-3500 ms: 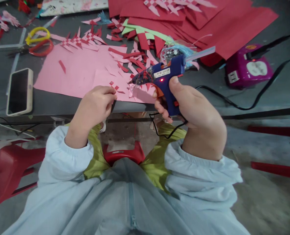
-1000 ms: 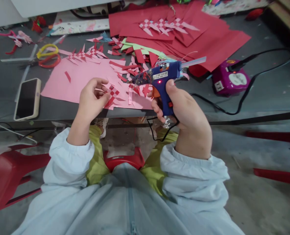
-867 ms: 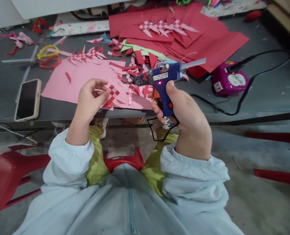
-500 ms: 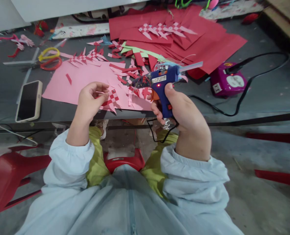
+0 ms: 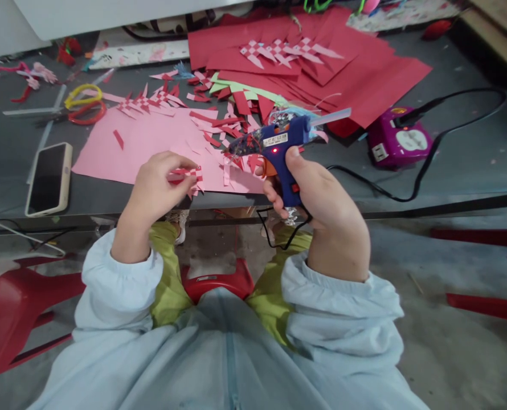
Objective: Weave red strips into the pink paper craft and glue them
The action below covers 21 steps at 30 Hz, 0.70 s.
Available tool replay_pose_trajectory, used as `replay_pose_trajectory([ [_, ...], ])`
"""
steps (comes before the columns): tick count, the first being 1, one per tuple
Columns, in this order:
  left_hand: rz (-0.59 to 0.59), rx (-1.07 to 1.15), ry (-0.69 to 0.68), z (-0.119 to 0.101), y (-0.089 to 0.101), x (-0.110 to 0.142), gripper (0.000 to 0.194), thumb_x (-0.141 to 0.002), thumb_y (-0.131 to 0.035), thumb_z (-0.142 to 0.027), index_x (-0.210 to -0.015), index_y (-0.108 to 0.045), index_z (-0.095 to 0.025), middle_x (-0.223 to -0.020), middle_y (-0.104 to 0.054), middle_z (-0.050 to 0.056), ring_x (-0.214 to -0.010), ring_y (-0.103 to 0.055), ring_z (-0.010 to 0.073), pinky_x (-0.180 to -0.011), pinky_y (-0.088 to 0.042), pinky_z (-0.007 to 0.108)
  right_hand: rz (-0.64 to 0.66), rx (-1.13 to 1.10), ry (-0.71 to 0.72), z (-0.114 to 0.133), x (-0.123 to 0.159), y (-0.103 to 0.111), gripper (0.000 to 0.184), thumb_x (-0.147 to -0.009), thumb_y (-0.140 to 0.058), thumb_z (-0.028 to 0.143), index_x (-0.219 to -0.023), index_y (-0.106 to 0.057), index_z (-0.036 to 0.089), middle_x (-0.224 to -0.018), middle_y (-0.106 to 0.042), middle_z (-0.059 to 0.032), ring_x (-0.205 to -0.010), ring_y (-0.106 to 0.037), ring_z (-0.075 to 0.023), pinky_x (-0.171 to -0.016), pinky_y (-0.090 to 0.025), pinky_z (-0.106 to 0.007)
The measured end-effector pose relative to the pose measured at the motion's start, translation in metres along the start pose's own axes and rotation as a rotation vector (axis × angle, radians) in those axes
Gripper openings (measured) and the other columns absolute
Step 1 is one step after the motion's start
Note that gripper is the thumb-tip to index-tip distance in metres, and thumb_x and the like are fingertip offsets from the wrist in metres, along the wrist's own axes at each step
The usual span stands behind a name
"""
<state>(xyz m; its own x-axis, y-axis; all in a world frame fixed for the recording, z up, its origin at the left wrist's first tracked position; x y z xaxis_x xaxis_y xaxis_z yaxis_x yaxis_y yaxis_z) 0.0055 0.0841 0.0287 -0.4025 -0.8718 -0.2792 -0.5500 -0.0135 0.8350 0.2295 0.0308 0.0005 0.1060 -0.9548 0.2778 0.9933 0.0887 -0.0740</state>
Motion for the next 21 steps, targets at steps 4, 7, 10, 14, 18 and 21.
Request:
replay_pose_trajectory([
  [4, 0.112, 0.016, -0.071, -0.008, -0.005, 0.003, 0.021, -0.081, -0.069, -0.034, -0.094, -0.072, -0.018, -0.099, -0.074, 0.006, -0.096, -0.068, 0.0227, -0.089, -0.052, 0.037, 0.004, -0.01, -0.004, -0.002, 0.0, 0.0, 0.05, -0.092, -0.048, 0.071, -0.076, -0.062, 0.025, -0.06, -0.056, -0.0001, -0.042, -0.046, -0.0068, -0.036, -0.037, -0.024],
  [7, 0.178, 0.029, -0.076, -0.01, -0.009, 0.004, 0.025, -0.079, -0.07, -0.035, -0.095, -0.071, -0.016, -0.1, -0.072, 0.007, -0.095, -0.067, 0.0229, -0.088, -0.052, 0.037, 0.02, -0.016, -0.002, -0.003, -0.001, -0.001, 0.052, -0.09, -0.05, 0.072, -0.074, -0.061, 0.024, -0.06, -0.057, -0.0004, -0.042, -0.048, -0.0067, -0.036, -0.037, -0.023],
  [10, 0.218, 0.008, -0.057, -0.009, -0.013, 0.004, 0.024, -0.08, -0.069, -0.035, -0.096, -0.069, -0.017, -0.1, -0.07, 0.007, -0.096, -0.065, 0.0231, -0.088, -0.051, 0.037, 0.039, -0.009, 0.007, -0.002, -0.002, -0.003, 0.056, -0.088, -0.051, 0.075, -0.069, -0.058, 0.023, -0.058, -0.056, -0.0007, -0.043, -0.049, -0.0065, -0.035, -0.036, -0.023],
  [14, 0.238, -0.01, -0.052, -0.007, -0.017, 0.004, 0.022, -0.081, -0.067, -0.034, -0.096, -0.067, -0.017, -0.1, -0.068, 0.007, -0.094, -0.064, 0.0224, -0.086, -0.051, 0.037, 0.05, -0.012, -0.003, 0.0, -0.001, -0.004, 0.056, -0.087, -0.052, 0.075, -0.07, -0.058, 0.023, -0.058, -0.055, -0.0001, -0.042, -0.049, -0.0056, -0.035, -0.034, -0.023],
  [18, 0.244, -0.004, -0.057, -0.007, -0.018, 0.004, 0.02, -0.082, -0.066, -0.031, -0.095, -0.067, -0.017, -0.099, -0.067, 0.007, -0.093, -0.063, 0.0224, -0.086, -0.05, 0.037, 0.027, -0.025, -0.034, 0.0, 0.001, -0.003, 0.051, -0.09, -0.051, 0.071, -0.075, -0.061, 0.023, -0.059, -0.057, 0.0008, -0.042, -0.05, -0.0046, -0.035, -0.035, -0.022],
  [21, 0.242, 0.006, -0.05, -0.007, -0.018, 0.004, 0.018, -0.081, -0.066, -0.029, -0.095, -0.066, -0.018, -0.099, -0.066, 0.007, -0.094, -0.063, 0.0221, -0.086, -0.05, 0.037, 0.023, -0.035, -0.041, -0.001, 0.002, -0.003, 0.05, -0.093, -0.05, 0.068, -0.076, -0.061, 0.023, -0.059, -0.056, 0.0014, -0.043, -0.05, -0.004, -0.036, -0.035, -0.022],
])
Point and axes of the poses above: each hand's wrist, its own x-axis away from the middle knuckle, its own y-axis out of the back of the hand, z = x × y, the point moved 6 cm from there along -x, towards the middle knuckle
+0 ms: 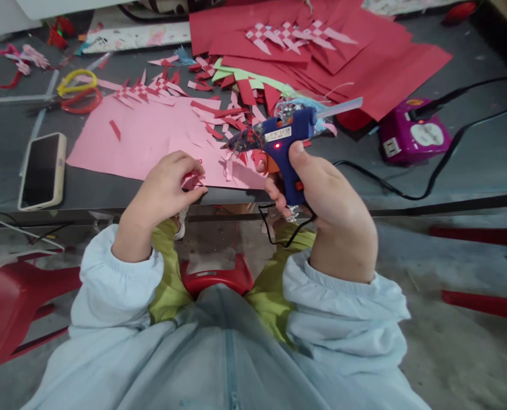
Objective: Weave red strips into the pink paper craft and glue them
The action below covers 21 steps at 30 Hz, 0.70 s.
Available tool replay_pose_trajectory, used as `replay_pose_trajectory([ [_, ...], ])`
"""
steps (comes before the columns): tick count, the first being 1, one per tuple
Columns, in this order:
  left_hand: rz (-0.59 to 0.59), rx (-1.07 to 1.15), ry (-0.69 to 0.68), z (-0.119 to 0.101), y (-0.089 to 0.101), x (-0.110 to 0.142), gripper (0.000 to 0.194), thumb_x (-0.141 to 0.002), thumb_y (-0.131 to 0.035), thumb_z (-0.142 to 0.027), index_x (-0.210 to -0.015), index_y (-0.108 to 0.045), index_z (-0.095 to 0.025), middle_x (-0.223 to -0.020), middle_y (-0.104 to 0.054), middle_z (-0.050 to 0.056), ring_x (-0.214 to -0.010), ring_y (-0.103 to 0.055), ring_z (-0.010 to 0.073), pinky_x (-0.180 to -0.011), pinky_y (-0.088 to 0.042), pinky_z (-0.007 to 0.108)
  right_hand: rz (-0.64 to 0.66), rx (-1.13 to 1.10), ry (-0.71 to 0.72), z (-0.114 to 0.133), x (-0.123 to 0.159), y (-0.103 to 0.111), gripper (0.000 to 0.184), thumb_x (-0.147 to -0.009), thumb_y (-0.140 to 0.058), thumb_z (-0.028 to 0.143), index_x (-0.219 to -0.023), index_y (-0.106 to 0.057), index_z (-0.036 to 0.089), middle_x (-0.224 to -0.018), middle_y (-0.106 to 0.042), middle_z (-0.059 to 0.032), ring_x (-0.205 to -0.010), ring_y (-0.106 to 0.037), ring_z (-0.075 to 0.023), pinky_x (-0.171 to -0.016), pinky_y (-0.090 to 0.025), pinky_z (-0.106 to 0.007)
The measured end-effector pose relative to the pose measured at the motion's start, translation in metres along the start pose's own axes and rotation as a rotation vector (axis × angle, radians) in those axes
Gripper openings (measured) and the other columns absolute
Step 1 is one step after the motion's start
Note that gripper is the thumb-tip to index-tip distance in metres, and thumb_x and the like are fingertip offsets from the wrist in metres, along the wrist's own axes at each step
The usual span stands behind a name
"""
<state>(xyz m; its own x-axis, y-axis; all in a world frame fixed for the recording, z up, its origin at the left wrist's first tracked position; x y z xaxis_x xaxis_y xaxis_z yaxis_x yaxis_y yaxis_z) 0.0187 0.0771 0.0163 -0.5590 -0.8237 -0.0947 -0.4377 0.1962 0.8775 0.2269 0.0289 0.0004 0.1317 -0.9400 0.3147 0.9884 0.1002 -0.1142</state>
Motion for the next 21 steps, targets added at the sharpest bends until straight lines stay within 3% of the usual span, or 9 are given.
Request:
replay_pose_trajectory([
  [21, 0.01, 0.042, 0.067, 0.0027, -0.002, -0.0037, 0.006, -0.08, -0.065, -0.022, -0.085, -0.062, -0.021, -0.093, -0.065, 0.005, -0.089, -0.061, 0.0205, -0.083, -0.047, 0.037, -0.012, 0.033, -0.01, -0.0004, -0.0003, 0.0013, 0.05, -0.093, -0.049, 0.068, -0.075, -0.061, 0.022, -0.061, -0.058, 0.0003, -0.044, -0.052, -0.0049, -0.038, -0.035, -0.023],
])
Point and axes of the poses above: each hand's wrist, its own x-axis away from the middle knuckle, its own y-axis out of the back of the hand, z = x × y, the point moved 6 cm from there along -x, towards the middle knuckle
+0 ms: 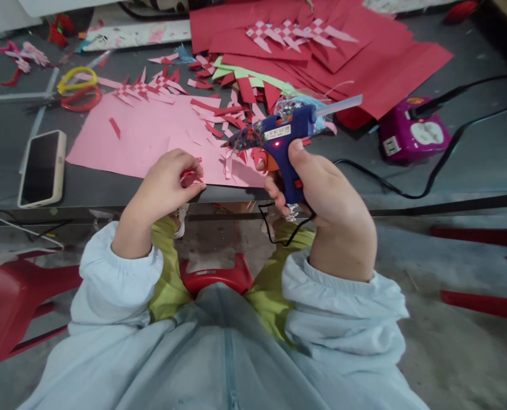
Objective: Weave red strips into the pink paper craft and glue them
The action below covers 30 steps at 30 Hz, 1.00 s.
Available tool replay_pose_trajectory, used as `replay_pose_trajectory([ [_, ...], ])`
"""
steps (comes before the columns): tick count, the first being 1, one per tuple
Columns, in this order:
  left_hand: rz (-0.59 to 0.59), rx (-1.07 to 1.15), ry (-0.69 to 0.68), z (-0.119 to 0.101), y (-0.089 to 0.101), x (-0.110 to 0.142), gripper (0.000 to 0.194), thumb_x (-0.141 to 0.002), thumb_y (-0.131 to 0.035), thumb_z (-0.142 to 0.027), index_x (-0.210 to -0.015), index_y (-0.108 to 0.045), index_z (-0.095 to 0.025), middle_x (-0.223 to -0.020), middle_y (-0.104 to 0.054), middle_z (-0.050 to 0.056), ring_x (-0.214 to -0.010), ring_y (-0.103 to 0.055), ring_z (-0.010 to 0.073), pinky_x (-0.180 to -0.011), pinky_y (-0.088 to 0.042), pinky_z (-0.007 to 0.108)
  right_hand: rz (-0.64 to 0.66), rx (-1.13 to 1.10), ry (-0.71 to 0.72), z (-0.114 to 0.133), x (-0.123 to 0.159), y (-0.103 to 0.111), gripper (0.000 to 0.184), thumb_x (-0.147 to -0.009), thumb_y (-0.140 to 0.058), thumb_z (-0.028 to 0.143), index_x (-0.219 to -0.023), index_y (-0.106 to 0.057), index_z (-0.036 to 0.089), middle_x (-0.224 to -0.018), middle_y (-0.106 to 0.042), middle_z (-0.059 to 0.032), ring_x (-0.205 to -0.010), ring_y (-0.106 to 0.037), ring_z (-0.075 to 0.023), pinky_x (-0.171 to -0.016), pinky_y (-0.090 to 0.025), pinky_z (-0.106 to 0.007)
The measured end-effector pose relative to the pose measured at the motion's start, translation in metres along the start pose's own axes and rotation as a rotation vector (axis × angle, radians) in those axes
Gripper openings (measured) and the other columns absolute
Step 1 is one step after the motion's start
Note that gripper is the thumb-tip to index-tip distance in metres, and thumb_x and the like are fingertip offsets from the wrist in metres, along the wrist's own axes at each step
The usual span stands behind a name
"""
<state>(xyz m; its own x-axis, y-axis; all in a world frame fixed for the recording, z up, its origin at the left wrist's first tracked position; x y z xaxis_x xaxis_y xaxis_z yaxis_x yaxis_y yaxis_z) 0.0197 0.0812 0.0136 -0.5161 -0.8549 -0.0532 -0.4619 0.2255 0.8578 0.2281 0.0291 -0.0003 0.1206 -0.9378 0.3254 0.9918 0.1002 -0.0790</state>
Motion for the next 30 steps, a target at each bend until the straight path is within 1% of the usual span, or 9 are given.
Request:
replay_pose_trajectory([
  [4, -0.002, 0.025, 0.026, 0.0021, -0.0003, 0.0007, 0.006, -0.08, -0.066, -0.023, -0.084, -0.062, -0.022, -0.094, -0.065, 0.004, -0.091, -0.062, 0.0204, -0.083, -0.048, 0.037, 0.003, 0.032, 0.015, 0.0001, -0.0006, 0.0009, 0.053, -0.094, -0.046, 0.069, -0.075, -0.061, 0.023, -0.06, -0.057, 0.0003, -0.044, -0.053, -0.0045, -0.037, -0.034, -0.022],
  [8, -0.018, 0.039, 0.043, 0.0031, -0.0003, 0.0007, 0.007, -0.079, -0.069, -0.024, -0.082, -0.063, -0.022, -0.095, -0.065, 0.004, -0.09, -0.062, 0.0199, -0.084, -0.049, 0.036, 0.011, 0.083, 0.04, -0.001, -0.0018, 0.0025, 0.055, -0.094, -0.043, 0.072, -0.078, -0.062, 0.023, -0.061, -0.058, -0.0002, -0.044, -0.053, -0.0045, -0.038, -0.036, -0.022],
  [12, -0.018, 0.034, 0.053, 0.0018, -0.001, -0.0006, 0.007, -0.077, -0.07, -0.021, -0.079, -0.063, -0.022, -0.093, -0.066, 0.004, -0.09, -0.062, 0.02, -0.082, -0.05, 0.036, 0.019, 0.082, 0.036, -0.0025, -0.0028, 0.0028, 0.054, -0.095, -0.04, 0.071, -0.082, -0.065, 0.024, -0.062, -0.06, 0.0002, -0.045, -0.053, -0.0046, -0.039, -0.037, -0.022],
  [18, -0.035, 0.051, 0.087, 0.0032, -0.002, -0.0018, 0.005, -0.076, -0.07, -0.018, -0.077, -0.065, -0.021, -0.096, -0.066, 0.006, -0.091, -0.064, 0.0208, -0.083, -0.052, 0.036, 0.004, 0.049, 0.01, 0.0002, -0.0004, 0.0015, 0.051, -0.096, -0.043, 0.066, -0.076, -0.063, 0.023, -0.061, -0.059, 0.0012, -0.046, -0.053, -0.0042, -0.04, -0.037, -0.022],
  [25, -0.03, 0.067, 0.127, 0.0078, -0.0025, -0.0026, 0.003, -0.079, -0.068, -0.023, -0.08, -0.066, -0.021, -0.095, -0.067, 0.004, -0.092, -0.065, 0.0205, -0.087, -0.052, 0.037, -0.01, 0.053, -0.007, 0.0017, 0.0012, 0.0005, 0.055, -0.091, -0.047, 0.073, -0.074, -0.06, 0.023, -0.06, -0.058, -0.0008, -0.046, -0.052, -0.0058, -0.039, -0.037, -0.022],
  [30, -0.031, 0.109, 0.134, 0.0091, -0.0023, -0.0025, 0.004, -0.078, -0.069, -0.023, -0.078, -0.067, -0.02, -0.095, -0.067, 0.004, -0.092, -0.065, 0.0204, -0.085, -0.052, 0.036, 0.007, 0.043, 0.005, 0.0005, 0.0016, -0.0004, 0.054, -0.089, -0.05, 0.074, -0.075, -0.059, 0.023, -0.062, -0.058, -0.0016, -0.047, -0.052, -0.0079, -0.039, -0.039, -0.024],
])
Point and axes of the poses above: each hand's wrist, its own x-axis away from the middle knuckle, its own y-axis out of the back of the hand, z = x × y, the point moved 6 cm from there along -x, towards the middle knuckle
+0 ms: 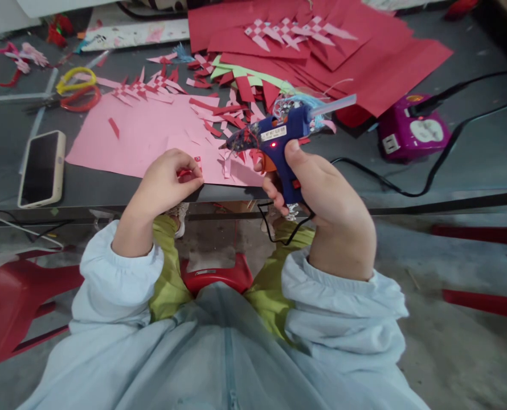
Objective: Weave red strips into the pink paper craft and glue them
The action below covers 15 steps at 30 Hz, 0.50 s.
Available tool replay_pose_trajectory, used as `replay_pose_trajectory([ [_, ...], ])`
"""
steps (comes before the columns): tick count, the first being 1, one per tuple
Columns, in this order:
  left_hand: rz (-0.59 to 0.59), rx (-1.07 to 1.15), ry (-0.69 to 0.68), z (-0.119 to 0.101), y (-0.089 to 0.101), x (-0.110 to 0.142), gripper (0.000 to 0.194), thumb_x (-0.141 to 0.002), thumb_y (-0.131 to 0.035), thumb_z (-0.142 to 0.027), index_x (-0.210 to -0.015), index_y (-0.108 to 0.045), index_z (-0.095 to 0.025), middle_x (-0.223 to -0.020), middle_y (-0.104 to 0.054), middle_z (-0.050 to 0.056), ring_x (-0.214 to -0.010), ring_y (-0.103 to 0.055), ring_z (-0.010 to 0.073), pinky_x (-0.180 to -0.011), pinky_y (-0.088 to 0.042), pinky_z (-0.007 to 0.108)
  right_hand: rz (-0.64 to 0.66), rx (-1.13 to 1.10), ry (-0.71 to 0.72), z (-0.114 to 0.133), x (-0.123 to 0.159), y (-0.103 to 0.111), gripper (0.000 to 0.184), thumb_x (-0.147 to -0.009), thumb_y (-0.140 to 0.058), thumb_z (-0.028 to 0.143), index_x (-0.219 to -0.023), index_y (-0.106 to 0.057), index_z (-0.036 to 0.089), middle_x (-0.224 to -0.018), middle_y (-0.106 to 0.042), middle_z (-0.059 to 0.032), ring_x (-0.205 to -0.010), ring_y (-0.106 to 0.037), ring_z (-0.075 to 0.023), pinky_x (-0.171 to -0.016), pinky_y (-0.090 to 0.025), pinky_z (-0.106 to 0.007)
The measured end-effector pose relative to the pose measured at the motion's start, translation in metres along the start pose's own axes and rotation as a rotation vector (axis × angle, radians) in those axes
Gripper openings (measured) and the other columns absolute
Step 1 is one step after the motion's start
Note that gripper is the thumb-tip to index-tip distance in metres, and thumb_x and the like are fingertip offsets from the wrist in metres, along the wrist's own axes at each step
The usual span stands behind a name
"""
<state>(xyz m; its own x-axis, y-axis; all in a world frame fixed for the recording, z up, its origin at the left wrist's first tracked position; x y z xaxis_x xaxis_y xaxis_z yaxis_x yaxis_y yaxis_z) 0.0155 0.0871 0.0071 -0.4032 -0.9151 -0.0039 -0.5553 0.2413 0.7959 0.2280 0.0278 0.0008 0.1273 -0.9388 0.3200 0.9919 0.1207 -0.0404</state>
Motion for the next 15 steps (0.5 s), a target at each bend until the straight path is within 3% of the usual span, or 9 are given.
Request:
replay_pose_trajectory([
  [9, -0.049, 0.114, 0.008, 0.008, -0.0001, 0.0017, 0.01, -0.076, -0.07, -0.029, -0.078, -0.068, -0.019, -0.098, -0.072, 0.006, -0.091, -0.068, 0.0205, -0.087, -0.054, 0.037, 0.013, -0.002, 0.011, -0.0031, -0.0007, -0.0003, 0.053, -0.087, -0.052, 0.075, -0.077, -0.06, 0.023, -0.062, -0.056, -0.0016, -0.046, -0.05, -0.0084, -0.038, -0.037, -0.025],
  [15, -0.093, 0.084, 0.093, 0.0069, 0.0005, 0.0017, 0.006, -0.081, -0.066, -0.028, -0.081, -0.066, -0.022, -0.076, -0.072, 0.001, -0.073, -0.068, 0.0175, -0.076, -0.055, 0.034, 0.076, 0.017, 0.005, -0.0026, 0.0008, -0.0044, 0.053, -0.083, -0.057, 0.076, -0.075, -0.06, 0.024, -0.06, -0.056, -0.0017, -0.044, -0.049, -0.0093, -0.035, -0.037, -0.025],
])
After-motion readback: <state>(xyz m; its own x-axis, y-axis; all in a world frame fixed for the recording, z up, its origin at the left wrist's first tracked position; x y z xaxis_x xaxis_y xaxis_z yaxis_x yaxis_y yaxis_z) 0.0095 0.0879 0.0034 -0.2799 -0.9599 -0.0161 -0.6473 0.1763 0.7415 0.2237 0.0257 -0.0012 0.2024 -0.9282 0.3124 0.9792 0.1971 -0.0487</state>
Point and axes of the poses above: each hand's wrist, its own x-axis away from the middle knuckle, its own y-axis out of the back of the hand, z = x × y, the point moved 6 cm from there along -x, towards the middle knuckle
